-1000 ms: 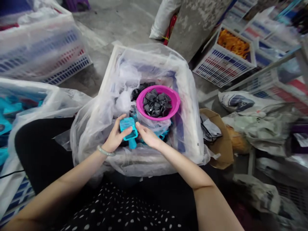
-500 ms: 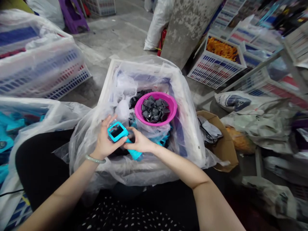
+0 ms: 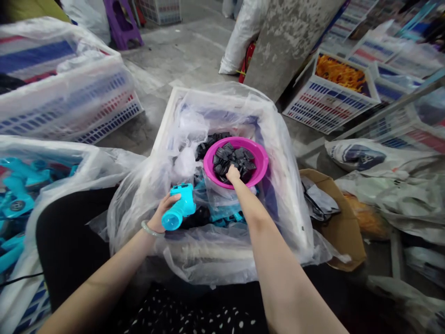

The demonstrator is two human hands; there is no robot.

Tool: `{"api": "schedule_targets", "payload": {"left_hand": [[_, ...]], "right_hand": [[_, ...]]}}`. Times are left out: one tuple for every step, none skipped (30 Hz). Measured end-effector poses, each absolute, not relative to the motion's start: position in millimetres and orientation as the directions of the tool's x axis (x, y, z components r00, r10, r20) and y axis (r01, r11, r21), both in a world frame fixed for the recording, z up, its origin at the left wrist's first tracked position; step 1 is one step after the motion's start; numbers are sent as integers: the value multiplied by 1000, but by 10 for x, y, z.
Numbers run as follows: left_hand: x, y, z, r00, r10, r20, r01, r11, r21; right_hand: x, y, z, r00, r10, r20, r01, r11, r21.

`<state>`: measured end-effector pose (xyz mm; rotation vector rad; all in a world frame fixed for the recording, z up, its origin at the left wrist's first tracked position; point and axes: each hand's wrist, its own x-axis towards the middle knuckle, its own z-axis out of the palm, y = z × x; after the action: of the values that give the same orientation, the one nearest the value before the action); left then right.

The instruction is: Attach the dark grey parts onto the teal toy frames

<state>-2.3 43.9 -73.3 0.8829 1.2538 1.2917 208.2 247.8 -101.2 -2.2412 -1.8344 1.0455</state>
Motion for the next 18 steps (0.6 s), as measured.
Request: {"api": "schedule_targets", "payload": {"left_hand": [[-33,440,-729,-131,972,-193,-210,163,964],[-41,443,-728,-112,968,-225,-231,195,953],[-43,445,-729,-91,963,-255,-251,226,941],[-39,446,-733,-65,961,-270,-248,246,937],[-28,444,-736,-31,963,-268,-217,255,942],[-9,439,-740,11,968,-251,-162,250,955],[17,428,-741,57,973,-224,-93,228,969],[49,411,-740,109,975,-191,-24,195,981],[83,389,-733,159,974,-159,31,156,987],[119,361,-720,198,971,-131,63,121,991],[152,330,-699,223,968,-112,69,99,993],[182,297,-671,243,965,-98,66,85,994],[206,263,-635,260,962,-85,60,72,996],[225,229,-593,278,958,-73,56,60,997],[237,196,-545,293,954,-62,54,48,997],[244,166,-495,309,950,-52,58,35,998],[247,139,-444,318,947,-40,68,20,997],[245,115,-393,317,948,-27,87,0,996]], "right_hand": [[2117,2484,-988,45,897,-440,839,-273,-471],[2157,2474,-941,19,907,-420,829,-249,-501],[2203,2445,-874,-16,915,-404,813,-222,-537],[2253,2390,-793,-58,917,-393,794,-196,-575],[2306,2304,-703,-104,913,-394,773,-174,-610],[2356,2185,-612,-173,897,-406,742,-152,-653],[2400,2036,-523,-274,867,-417,689,-125,-714],[2435,1863,-442,-394,824,-406,615,-92,-783],[2459,1676,-371,-525,772,-358,515,-47,-856],[2472,1485,-309,-623,735,-268,411,16,-911],[2478,1303,-255,-670,723,-166,334,95,-938],[2482,1136,-206,-685,725,-72,290,180,-940],[2487,989,-159,-682,732,-9,287,256,-923],[2496,865,-114,-682,731,27,299,312,-902],[2510,761,-69,-690,723,45,310,350,-884],[2528,676,-26,-700,712,56,313,377,-872],[2547,606,13,-703,708,71,312,397,-863],[2563,549,45,-690,717,100,307,415,-856]]}}
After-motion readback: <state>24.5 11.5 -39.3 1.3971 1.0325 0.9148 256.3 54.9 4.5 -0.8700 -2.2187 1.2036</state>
